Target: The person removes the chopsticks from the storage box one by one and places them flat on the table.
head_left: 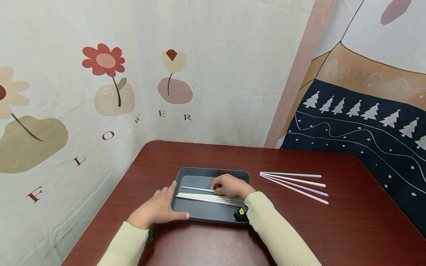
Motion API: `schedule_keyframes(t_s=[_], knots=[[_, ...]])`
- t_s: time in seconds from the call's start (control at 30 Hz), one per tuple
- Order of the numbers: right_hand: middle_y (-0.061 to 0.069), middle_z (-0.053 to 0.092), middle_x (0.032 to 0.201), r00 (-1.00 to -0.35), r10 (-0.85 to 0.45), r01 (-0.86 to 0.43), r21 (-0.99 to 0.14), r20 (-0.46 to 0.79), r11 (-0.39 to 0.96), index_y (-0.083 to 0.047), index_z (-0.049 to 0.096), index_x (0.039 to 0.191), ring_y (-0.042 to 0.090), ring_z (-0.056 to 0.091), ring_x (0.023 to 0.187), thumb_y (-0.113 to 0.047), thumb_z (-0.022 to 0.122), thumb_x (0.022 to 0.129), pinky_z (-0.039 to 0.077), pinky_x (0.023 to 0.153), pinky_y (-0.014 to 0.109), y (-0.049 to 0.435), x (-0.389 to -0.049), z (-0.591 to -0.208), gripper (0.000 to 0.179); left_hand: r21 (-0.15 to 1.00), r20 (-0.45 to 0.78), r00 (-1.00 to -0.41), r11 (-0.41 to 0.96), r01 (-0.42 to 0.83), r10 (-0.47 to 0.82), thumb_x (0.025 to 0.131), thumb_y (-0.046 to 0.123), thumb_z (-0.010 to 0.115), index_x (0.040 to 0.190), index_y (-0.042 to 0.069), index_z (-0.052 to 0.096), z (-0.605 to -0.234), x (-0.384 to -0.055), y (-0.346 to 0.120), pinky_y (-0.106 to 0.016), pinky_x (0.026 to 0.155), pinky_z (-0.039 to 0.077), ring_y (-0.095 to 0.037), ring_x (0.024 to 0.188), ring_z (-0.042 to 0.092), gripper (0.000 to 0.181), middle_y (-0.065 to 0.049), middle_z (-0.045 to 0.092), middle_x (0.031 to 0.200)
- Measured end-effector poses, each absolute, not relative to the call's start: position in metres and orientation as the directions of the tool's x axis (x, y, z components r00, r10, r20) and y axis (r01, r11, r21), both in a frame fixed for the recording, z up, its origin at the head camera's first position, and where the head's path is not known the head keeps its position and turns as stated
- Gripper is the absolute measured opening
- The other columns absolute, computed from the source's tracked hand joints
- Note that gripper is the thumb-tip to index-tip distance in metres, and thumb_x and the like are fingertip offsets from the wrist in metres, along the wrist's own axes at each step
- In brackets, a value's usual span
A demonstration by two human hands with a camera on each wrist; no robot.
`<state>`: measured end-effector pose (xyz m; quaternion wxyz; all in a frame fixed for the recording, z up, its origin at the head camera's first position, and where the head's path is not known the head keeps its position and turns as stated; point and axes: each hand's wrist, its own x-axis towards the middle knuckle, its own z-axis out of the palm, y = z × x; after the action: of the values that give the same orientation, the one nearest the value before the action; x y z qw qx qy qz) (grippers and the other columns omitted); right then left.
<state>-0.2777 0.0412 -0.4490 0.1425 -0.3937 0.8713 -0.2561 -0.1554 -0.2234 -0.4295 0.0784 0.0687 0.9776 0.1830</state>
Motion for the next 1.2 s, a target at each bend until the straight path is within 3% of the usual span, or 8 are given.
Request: schedule_keyframes(t_s=[0.47, 0.93, 1.2], knots=[[-0.009, 0.058, 0.077, -0.645, -0.764, -0.617, -0.575, -0.022, 0.538, -0.019, 0.07, 0.093, 0.007, 0.049, 0.064, -0.01, 0.059, 0.1, 0.043, 0.063, 0.025, 0.046, -0.276, -0.445, 0.016, 0.37, -0.14, -0.975, 0.923, 0.107, 0.17, 0.065, 0.074, 0.077, 0.154, -0.008, 0.018, -0.431, -0.157, -0.224, -0.055, 0.096, 0.045, -0.045, 0.123, 0.044, 0.135, -0.027, 0.045, 0.141], [-0.006, 0.065, 0.102, -0.645, -0.762, -0.666, -0.532, 0.058, 0.523, -0.015, 0.071, 0.107, 0.01, 0.055, 0.079, -0.01, 0.06, 0.1, 0.048, 0.071, 0.029, 0.054, -0.271, -0.416, 0.015, 0.375, -0.139, -0.977, 0.922, 0.099, 0.161, 0.064, 0.073, 0.078, 0.154, -0.008, 0.019, -0.43, -0.157, -0.222, -0.055, 0.094, 0.046, -0.044, 0.121, 0.045, 0.134, -0.026, 0.046, 0.14], [-0.006, 0.062, 0.093, -0.647, -0.748, -0.704, -0.493, 0.148, 0.512, -0.015, 0.07, 0.106, 0.011, 0.054, 0.082, -0.007, 0.063, 0.097, 0.047, 0.075, 0.031, 0.067, -0.268, -0.393, 0.014, 0.368, -0.134, -0.976, 0.923, 0.111, 0.171, 0.064, 0.075, 0.076, 0.154, -0.008, 0.019, -0.431, -0.156, -0.224, -0.056, 0.097, 0.044, -0.049, 0.125, 0.043, 0.135, -0.028, 0.045, 0.141]])
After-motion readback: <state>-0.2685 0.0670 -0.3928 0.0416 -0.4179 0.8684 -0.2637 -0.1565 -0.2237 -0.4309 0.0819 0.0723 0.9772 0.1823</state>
